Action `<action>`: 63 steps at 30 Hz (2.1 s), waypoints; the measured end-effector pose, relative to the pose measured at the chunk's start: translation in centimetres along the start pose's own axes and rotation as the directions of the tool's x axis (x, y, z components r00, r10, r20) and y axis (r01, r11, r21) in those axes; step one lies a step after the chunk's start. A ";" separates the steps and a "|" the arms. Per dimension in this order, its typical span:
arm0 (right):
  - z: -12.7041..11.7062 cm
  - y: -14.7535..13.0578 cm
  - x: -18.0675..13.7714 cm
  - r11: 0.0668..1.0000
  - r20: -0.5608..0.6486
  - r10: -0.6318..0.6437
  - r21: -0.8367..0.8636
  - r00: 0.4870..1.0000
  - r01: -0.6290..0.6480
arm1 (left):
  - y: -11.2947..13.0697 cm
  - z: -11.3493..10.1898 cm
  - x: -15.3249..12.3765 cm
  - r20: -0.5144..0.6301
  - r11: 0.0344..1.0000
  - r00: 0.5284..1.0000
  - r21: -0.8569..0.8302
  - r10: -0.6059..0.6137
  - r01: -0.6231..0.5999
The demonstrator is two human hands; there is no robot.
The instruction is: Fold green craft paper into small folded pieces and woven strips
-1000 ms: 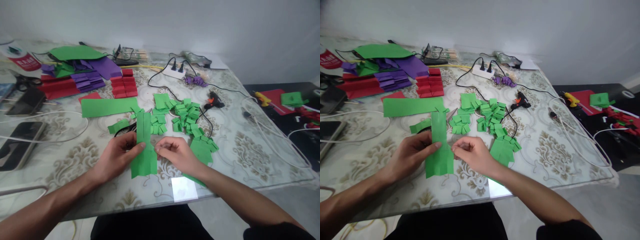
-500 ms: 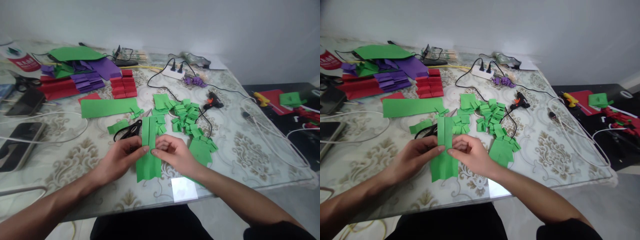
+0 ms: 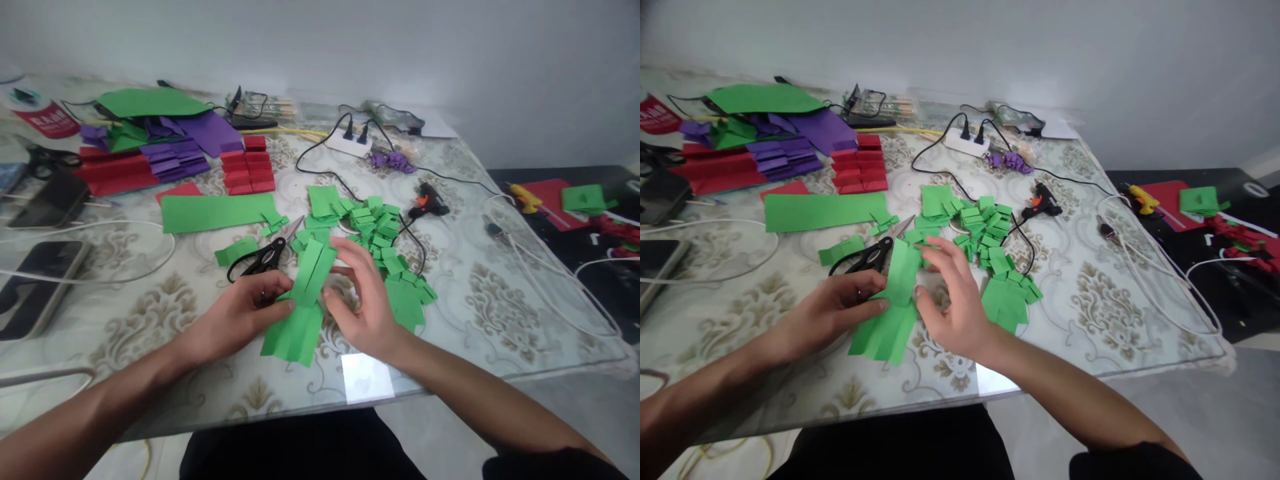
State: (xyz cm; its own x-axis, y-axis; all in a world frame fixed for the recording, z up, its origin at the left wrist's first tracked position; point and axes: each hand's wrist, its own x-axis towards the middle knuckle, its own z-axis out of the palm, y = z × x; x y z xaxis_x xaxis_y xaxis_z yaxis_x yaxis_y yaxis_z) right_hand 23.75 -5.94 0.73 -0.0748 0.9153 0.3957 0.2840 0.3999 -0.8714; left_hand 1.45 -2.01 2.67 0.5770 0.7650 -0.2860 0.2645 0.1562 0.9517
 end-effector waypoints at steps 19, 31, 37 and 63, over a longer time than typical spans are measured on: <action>-0.5 0.3 0.4 0.843 0.294 -0.255 -0.399 0.921 0.361 | -0.2 -0.5 0.4 0.025 0.993 0.999 0.118 -0.019 0.016; -0.4 1.3 0.6 0.848 0.297 -0.273 -0.375 0.915 0.375 | -0.4 -0.6 0.4 0.022 0.978 0.999 0.204 0.027 -0.031; -0.5 1.2 0.7 0.845 0.311 -0.231 -0.405 0.922 0.349 | -0.3 -0.4 0.5 -0.016 0.969 0.999 0.243 0.048 -0.043; -0.5 0.2 0.5 0.794 0.320 -0.264 -0.464 0.910 0.393 | -1.1 0.3 0.1 -0.182 0.850 0.972 0.526 0.149 -0.032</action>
State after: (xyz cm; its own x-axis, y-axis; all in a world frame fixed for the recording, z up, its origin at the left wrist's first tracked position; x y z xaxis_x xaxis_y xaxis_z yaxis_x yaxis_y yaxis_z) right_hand 24.27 -5.46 0.90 -0.4486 0.7424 0.4976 0.6394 0.6556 -0.4016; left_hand 1.47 -2.31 1.59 0.4595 0.8806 -0.1158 0.6132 -0.2203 0.7586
